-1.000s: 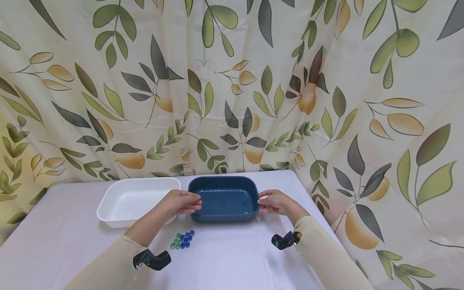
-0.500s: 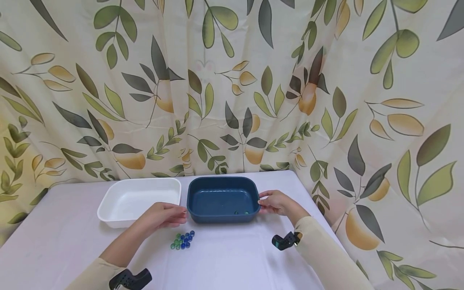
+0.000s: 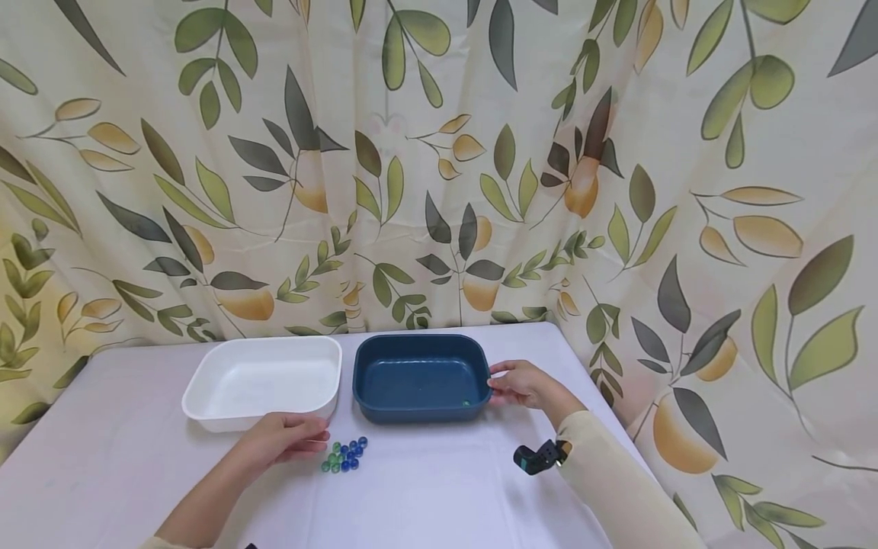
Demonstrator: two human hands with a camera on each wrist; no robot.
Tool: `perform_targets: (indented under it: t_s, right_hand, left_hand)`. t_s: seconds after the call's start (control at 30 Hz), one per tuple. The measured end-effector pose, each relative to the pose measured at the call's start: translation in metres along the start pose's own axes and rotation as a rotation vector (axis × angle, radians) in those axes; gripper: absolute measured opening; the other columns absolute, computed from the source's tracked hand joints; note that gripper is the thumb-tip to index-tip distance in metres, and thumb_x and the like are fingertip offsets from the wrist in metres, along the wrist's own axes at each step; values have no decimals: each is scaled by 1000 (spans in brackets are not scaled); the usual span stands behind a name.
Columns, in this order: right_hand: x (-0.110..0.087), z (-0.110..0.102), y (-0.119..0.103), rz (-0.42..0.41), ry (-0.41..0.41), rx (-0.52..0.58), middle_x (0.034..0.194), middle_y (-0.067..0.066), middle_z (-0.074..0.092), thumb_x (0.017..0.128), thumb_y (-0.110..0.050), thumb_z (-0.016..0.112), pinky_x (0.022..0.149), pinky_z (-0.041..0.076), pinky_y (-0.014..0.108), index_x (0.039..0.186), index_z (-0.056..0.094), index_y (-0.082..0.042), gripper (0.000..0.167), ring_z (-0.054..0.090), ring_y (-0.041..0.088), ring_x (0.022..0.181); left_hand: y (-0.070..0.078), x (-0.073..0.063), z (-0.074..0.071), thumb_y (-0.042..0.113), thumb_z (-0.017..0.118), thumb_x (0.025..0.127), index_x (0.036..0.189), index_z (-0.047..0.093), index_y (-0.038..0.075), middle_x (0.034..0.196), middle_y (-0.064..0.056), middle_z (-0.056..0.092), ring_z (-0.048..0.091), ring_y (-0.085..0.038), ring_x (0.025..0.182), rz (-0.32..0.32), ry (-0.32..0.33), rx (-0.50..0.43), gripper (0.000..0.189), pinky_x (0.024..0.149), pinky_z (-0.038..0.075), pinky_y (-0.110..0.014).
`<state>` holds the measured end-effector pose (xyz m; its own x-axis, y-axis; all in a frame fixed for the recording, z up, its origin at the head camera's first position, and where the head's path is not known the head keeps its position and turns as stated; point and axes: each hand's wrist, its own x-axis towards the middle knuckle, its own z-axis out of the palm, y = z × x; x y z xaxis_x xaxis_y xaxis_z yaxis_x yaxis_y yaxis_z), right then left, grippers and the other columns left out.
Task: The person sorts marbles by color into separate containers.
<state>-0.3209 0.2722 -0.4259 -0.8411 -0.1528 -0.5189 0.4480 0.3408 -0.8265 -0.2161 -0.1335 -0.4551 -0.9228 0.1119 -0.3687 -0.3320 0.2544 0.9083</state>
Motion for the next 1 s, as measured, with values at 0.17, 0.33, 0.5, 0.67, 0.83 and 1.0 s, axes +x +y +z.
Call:
perform_targets:
  t_s: [0.17, 0.33, 0.5, 0.67, 0.83, 1.0]
  right_hand:
    - [0, 0, 0, 4, 2, 1, 90, 11, 66, 98, 1, 55, 78, 60, 31, 140, 38, 8, 47, 69, 15, 73]
    - [1, 0, 0, 5, 4, 5, 91, 12, 65, 98, 1, 54, 82, 59, 33, 141, 37, 8, 47, 69, 15, 74]
    - [0, -1, 0, 0, -3, 19, 91, 12, 65, 98, 2, 54, 84, 59, 34, 141, 37, 9, 47, 68, 15, 74]
    - [0, -1, 1, -5, -4, 27, 91, 12, 65, 98, 3, 54, 84, 59, 34, 141, 37, 9, 47, 68, 15, 75]
    - [0, -1, 2, -1, 3, 29, 91, 11, 65, 98, 2, 54, 80, 59, 32, 141, 37, 8, 46, 68, 15, 74]
    - [0, 0, 2, -1, 4, 27, 91, 12, 64, 98, 2, 54, 76, 60, 30, 141, 37, 8, 46, 67, 14, 73]
  left_hand:
    - [-18, 3, -2, 21, 68, 93, 116, 67, -7, 99, -13, 75, 73, -20, 85, 17, -4, -4, 36, 76, 60, -31]
    - [-32, 1, -1, 12, 66, 93, 115, 66, -10, 97, -15, 74, 73, -21, 84, 51, -10, -11, 31, 75, 60, -33]
    - [-41, 0, 4, 17, 71, 89, 111, 69, -4, 85, -7, 73, 70, -16, 77, 28, 44, 62, 30, 71, 60, -32]
    - [-47, -2, 10, 19, 74, 86, 109, 71, -1, 85, -4, 73, 71, -16, 77, 14, 80, 116, 30, 70, 60, -30]
    - [-51, -5, 17, 22, 79, 80, 101, 75, 6, 82, -1, 74, 69, -13, 76, 74, 177, 244, 26, 70, 58, -31]
    - [-54, -8, 23, 26, 81, 77, 96, 77, 13, 81, 4, 73, 65, -11, 77, 95, 254, 360, 23, 72, 55, -36]
